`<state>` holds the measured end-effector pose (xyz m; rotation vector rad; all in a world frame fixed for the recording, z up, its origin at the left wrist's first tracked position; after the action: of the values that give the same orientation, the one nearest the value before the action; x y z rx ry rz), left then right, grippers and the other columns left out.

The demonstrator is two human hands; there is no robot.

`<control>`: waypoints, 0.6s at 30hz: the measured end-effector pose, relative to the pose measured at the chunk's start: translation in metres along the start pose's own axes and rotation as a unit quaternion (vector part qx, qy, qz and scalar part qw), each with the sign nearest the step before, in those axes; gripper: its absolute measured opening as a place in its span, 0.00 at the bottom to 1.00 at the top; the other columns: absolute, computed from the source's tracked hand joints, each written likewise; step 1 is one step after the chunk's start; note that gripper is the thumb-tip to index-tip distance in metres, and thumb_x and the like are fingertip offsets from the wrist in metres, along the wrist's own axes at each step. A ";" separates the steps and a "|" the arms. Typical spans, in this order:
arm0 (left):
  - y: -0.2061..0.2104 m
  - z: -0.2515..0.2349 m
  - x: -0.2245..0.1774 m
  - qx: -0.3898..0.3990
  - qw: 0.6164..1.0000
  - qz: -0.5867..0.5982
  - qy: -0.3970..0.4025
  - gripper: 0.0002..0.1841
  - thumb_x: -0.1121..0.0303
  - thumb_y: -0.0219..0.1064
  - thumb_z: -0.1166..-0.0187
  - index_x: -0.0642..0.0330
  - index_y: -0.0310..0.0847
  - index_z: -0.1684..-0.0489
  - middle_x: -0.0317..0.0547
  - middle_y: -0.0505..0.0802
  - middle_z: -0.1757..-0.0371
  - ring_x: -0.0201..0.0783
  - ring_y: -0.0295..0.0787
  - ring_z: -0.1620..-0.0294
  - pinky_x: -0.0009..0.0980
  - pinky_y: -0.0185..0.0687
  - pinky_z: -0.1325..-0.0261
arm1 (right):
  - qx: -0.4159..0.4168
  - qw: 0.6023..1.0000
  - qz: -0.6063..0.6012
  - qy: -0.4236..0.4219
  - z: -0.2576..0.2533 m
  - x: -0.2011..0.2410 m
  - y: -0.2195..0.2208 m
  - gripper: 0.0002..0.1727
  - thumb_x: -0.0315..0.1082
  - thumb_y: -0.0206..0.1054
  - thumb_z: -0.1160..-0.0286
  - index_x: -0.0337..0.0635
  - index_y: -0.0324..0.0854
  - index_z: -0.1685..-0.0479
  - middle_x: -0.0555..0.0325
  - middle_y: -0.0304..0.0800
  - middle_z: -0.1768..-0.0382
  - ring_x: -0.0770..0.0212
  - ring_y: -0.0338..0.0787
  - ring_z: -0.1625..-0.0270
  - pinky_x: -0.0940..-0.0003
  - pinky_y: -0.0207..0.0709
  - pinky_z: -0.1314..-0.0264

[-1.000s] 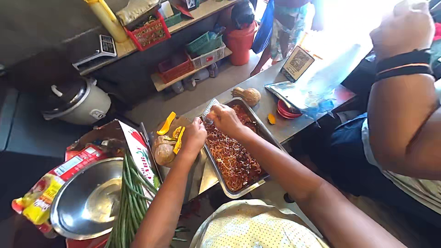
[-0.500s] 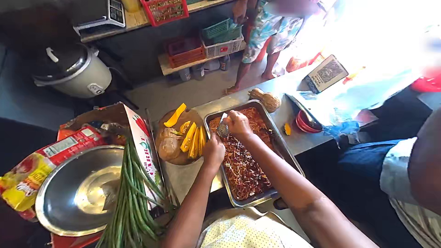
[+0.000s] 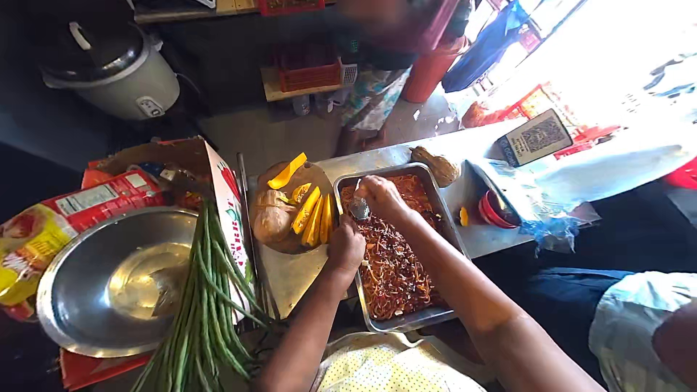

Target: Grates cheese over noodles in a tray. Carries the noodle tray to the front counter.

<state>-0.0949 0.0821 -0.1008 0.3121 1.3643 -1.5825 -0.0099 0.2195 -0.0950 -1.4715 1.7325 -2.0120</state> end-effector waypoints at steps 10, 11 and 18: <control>-0.016 -0.012 -0.036 0.078 0.995 -0.008 0.064 0.16 0.65 0.48 0.08 0.65 0.77 0.39 0.61 0.90 0.54 0.57 0.90 0.49 0.58 0.83 0.43 | -0.097 0.995 0.013 -0.022 0.042 -0.007 -0.041 0.11 0.29 0.65 0.20 0.33 0.88 0.48 0.42 0.93 0.51 0.44 0.92 0.44 0.44 0.84 0.35; -0.016 -0.012 -0.047 0.094 0.992 -0.015 0.081 0.16 0.65 0.48 0.07 0.65 0.78 0.39 0.62 0.91 0.54 0.58 0.91 0.49 0.60 0.83 0.45 | -0.127 0.992 0.019 0.006 0.043 -0.022 -0.057 0.12 0.31 0.64 0.18 0.32 0.88 0.48 0.42 0.93 0.51 0.45 0.93 0.44 0.44 0.85 0.35; -0.007 -0.021 -0.084 0.148 0.972 -0.022 0.179 0.12 0.64 0.52 0.11 0.60 0.78 0.51 0.59 0.88 0.62 0.59 0.87 0.61 0.59 0.79 0.63 | -0.182 0.982 0.054 0.012 0.079 -0.010 -0.090 0.13 0.37 0.66 0.17 0.35 0.87 0.52 0.44 0.92 0.54 0.46 0.92 0.48 0.46 0.86 0.40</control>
<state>-0.0674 0.1413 -0.0432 0.7857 1.4038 -1.8312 0.0937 0.2007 -0.0377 -1.4070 2.2301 -1.7332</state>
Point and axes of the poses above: each hand's wrist, its own z-axis away from the middle knuckle, its own y-axis out of the palm, x = y × z, the point moved 4 cm from there along -z, towards the middle knuckle
